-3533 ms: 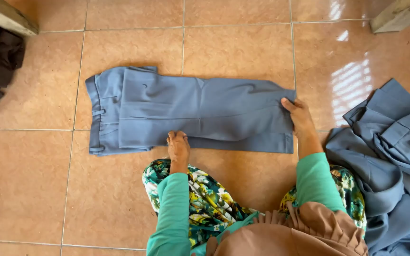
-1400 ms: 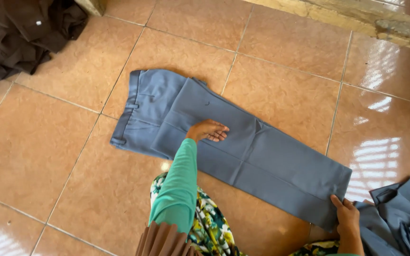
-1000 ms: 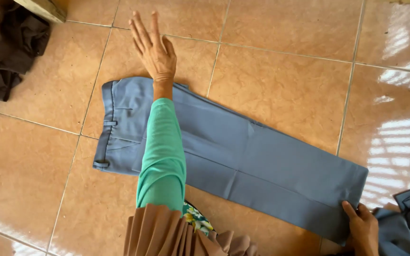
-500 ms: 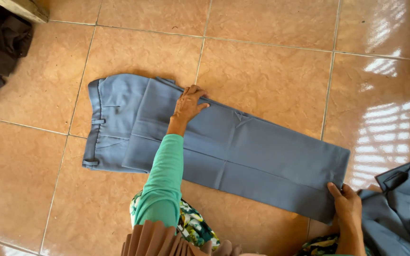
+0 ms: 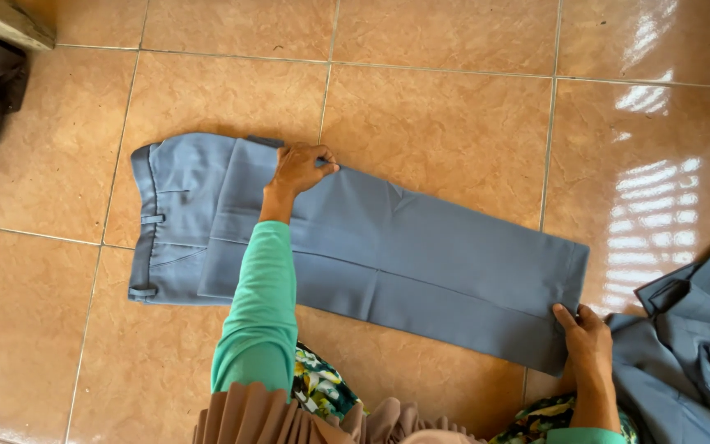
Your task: Folding multiple pairs of grey trousers on the floor.
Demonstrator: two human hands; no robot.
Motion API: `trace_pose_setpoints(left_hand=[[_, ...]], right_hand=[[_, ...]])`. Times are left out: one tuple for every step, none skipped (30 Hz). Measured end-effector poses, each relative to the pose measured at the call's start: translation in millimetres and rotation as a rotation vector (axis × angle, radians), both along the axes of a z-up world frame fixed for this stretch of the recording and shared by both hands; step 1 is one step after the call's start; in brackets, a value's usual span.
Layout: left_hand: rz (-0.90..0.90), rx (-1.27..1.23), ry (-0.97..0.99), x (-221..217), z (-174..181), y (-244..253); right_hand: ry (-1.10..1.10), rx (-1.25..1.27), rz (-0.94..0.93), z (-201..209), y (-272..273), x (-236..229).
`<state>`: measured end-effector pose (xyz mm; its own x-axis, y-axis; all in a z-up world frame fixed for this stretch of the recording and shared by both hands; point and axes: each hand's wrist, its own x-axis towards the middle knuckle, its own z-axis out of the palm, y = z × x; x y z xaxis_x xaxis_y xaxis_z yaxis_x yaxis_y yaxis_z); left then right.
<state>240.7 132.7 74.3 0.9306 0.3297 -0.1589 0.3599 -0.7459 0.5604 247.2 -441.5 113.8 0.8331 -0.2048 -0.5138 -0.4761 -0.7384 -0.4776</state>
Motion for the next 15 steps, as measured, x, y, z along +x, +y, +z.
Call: trace_pose_setpoints(left_hand=[[0.009,0.056,0.009,6,-9,0],[0.019,0.111,0.017,12,-17,1],[0.016,0.109,0.016,17,-32,0],[0.012,0.253,-0.031,21,-47,-1],[0.011,0.398,-0.072,21,-62,-2],[0.011,0.396,-0.067,19,-63,-12],[0.052,0.426,-0.126,18,-61,-18],[0.093,0.456,-0.186,16,-59,-25],[0.099,0.462,-0.188,9,-53,-40],[0.138,0.549,-0.202,2,-46,-56],[0.179,0.634,-0.217,-5,-40,-73],[0.188,0.638,-0.222,-17,-37,-97],[0.273,0.548,-0.237,-30,-35,-122],[0.356,0.457,-0.252,-42,-33,-146],[0.37,0.458,-0.253,-55,-31,-171]], right_hand=[[-0.005,0.008,-0.012,-1,-1,0],[-0.01,0.016,-0.025,-2,-2,0],[-0.011,0.013,-0.027,-1,-1,1],[-0.017,0.021,-0.033,0,0,2],[-0.017,0.03,-0.036,1,1,0],[-0.013,0.028,-0.035,0,-3,0],[-0.018,0.028,-0.016,-1,-4,1],[-0.024,0.028,0.003,-1,-4,0],[-0.027,0.034,0.009,-10,-8,1],[-0.041,0.24,-0.113,-18,-12,1],[-0.055,0.446,-0.233,-25,-17,3],[-0.06,0.451,-0.225,-12,-12,5],[-0.044,0.551,-0.251,1,-8,7],[-0.027,0.65,-0.275,13,-3,9],[-0.026,0.651,-0.262,24,-5,11]])
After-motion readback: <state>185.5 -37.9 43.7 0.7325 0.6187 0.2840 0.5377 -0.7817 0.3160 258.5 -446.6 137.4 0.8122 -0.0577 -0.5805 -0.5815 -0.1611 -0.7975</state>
